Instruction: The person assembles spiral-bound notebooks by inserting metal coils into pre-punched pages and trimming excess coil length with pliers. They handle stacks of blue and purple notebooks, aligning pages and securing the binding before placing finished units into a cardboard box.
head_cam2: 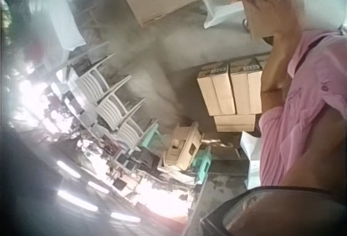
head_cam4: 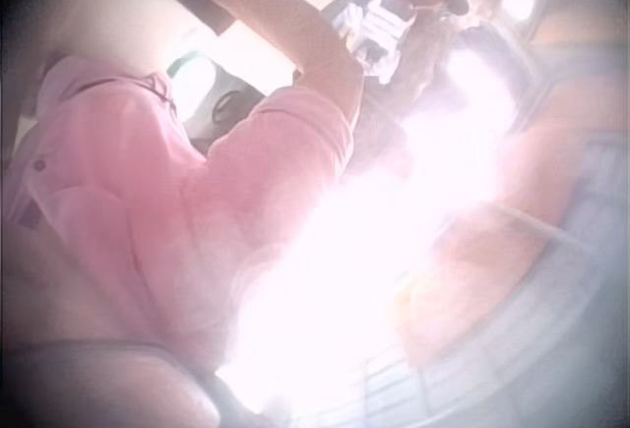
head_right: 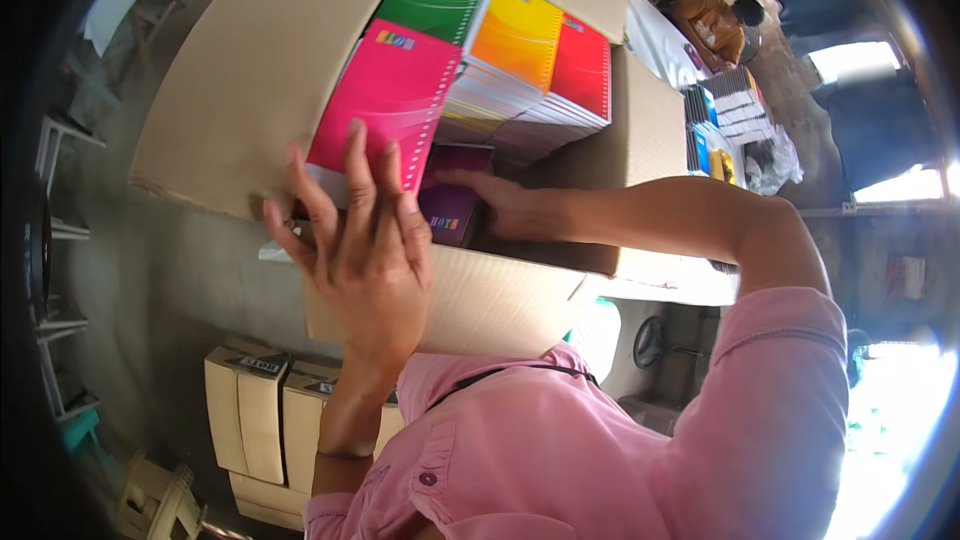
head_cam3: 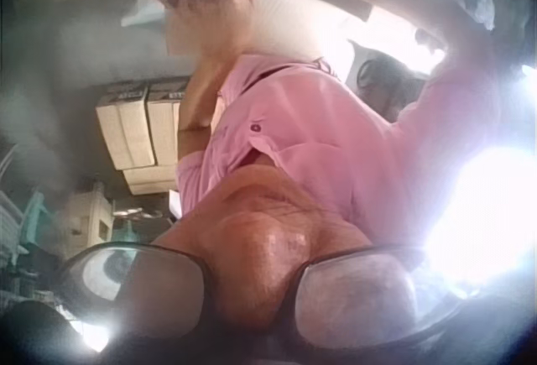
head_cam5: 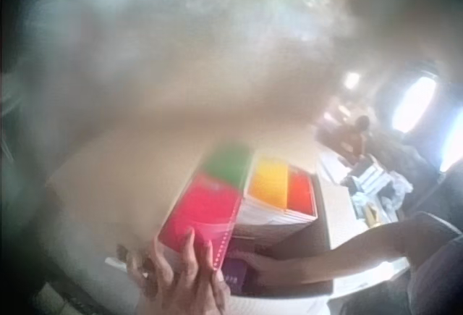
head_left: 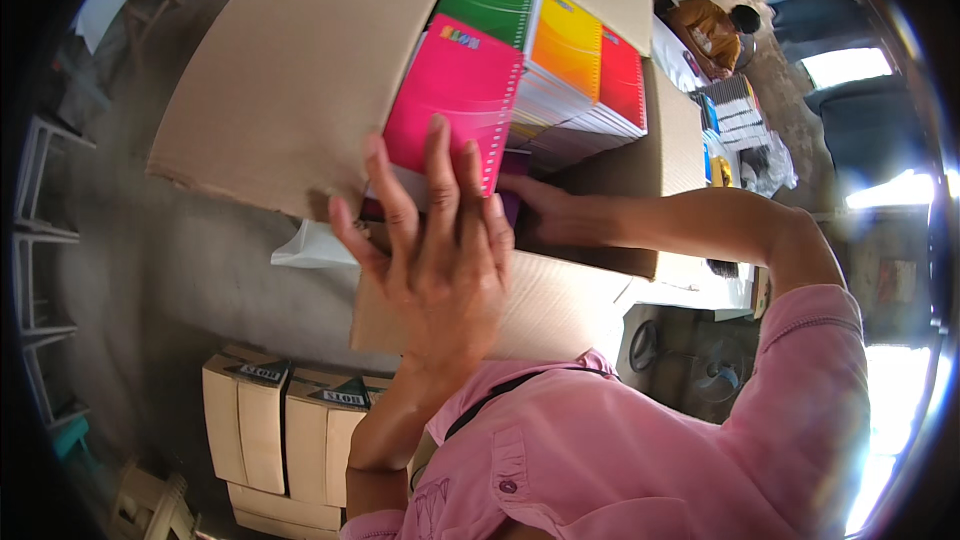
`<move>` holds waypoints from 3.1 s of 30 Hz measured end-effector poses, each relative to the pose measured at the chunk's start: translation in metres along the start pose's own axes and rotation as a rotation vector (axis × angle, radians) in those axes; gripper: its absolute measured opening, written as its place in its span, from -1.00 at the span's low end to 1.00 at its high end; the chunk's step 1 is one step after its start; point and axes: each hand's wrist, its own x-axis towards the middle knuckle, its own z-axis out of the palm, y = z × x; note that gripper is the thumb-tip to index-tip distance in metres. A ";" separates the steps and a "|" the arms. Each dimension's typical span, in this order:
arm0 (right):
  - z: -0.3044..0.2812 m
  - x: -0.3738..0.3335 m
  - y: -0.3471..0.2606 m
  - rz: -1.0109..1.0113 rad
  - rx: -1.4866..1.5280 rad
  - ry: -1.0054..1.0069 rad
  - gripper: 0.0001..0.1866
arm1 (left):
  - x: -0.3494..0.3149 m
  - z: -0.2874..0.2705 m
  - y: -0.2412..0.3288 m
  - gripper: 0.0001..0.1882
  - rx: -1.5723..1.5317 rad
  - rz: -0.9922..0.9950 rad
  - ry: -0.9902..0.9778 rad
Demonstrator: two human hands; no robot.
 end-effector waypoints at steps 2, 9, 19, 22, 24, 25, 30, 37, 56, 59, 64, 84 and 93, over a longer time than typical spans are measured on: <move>0.010 -0.040 -0.014 -0.001 0.029 0.162 -0.55 | 0.000 0.000 0.002 -0.64 0.048 0.012 -0.010; -0.014 -0.200 -0.047 -0.267 0.201 0.025 -0.59 | -0.001 0.003 0.014 -0.58 0.244 0.066 -0.099; -0.235 -0.315 -0.046 -1.130 0.388 -0.086 -0.72 | -0.012 -0.041 0.134 -0.51 -0.431 0.017 0.389; -0.302 -0.260 -0.031 -1.138 0.575 0.305 -0.58 | -0.030 -0.021 0.203 -0.51 -0.877 0.332 -0.127; -0.334 -0.211 -0.033 -0.945 0.664 0.308 -0.46 | -0.046 -0.012 0.233 -0.52 -1.120 0.507 -0.440; -0.334 -0.190 -0.031 -0.930 0.709 0.336 -0.42 | -0.051 0.000 0.251 -0.52 -1.135 0.593 -0.573; -0.382 -0.101 -0.024 -0.831 0.933 0.370 -0.19 | -0.066 0.058 0.335 -0.52 -1.207 0.548 -1.216; -0.415 -0.153 -0.007 -0.452 0.870 0.063 -0.02 | -0.076 0.124 0.363 -0.50 -1.179 0.160 -1.152; -0.524 -0.161 -0.038 -0.731 -0.391 0.511 -0.52 | -0.096 0.322 0.396 -0.32 -0.277 -0.040 -0.741; -0.523 -0.166 -0.039 -0.698 -0.377 0.483 -0.56 | -0.094 0.333 0.388 -0.39 -0.292 -0.105 -0.745; -0.530 -0.158 -0.035 -0.736 -0.304 0.478 -0.58 | -0.097 0.344 0.377 -0.51 -0.290 -0.042 -0.681; -0.536 -0.175 -0.029 -0.839 -0.220 0.594 -0.53 | -0.092 0.333 0.377 -0.58 0.083 0.270 -0.561; -0.660 -0.208 -0.049 -0.703 -0.065 0.608 -0.33 | -0.095 0.342 0.384 -0.52 -0.171 0.175 -0.556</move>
